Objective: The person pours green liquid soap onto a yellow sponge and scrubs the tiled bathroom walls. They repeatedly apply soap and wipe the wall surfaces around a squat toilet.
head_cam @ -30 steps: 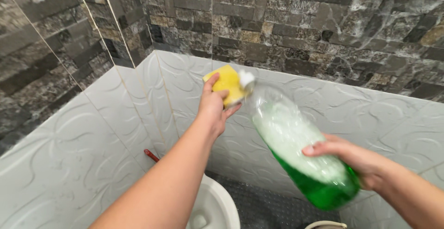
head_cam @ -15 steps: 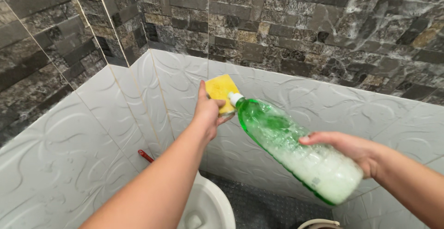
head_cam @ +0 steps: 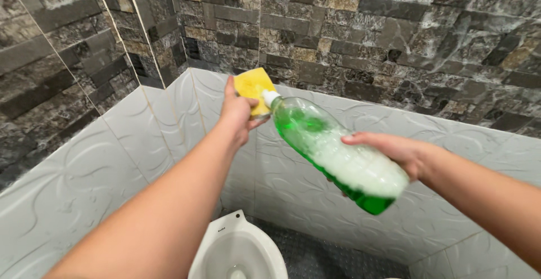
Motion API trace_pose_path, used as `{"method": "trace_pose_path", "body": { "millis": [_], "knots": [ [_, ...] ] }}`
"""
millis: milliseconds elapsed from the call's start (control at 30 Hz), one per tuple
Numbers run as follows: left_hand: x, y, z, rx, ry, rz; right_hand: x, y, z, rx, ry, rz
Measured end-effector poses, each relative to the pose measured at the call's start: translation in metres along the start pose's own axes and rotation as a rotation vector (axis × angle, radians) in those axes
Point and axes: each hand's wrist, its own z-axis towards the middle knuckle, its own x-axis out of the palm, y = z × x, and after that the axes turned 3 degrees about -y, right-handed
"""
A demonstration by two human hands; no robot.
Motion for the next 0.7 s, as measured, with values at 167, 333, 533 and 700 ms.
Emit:
{"method": "trace_pose_path", "body": {
  "millis": [167, 333, 533, 700],
  "knots": [
    [-0.011, -0.008, 0.007, 0.017, -0.008, 0.037, 0.009, 0.024, 0.014, -0.076, -0.129, -0.146],
    [-0.012, -0.007, 0.009, 0.011, -0.005, 0.072, 0.016, 0.033, 0.013, -0.002, -0.118, -0.098],
    [-0.002, -0.001, 0.003, -0.013, 0.016, 0.054, -0.001, 0.018, 0.015, 0.101, 0.047, 0.006],
    [0.03, -0.007, -0.002, 0.009, 0.107, -0.009, -0.023, -0.02, 0.019, -0.017, 0.152, 0.175]
  ]
}}
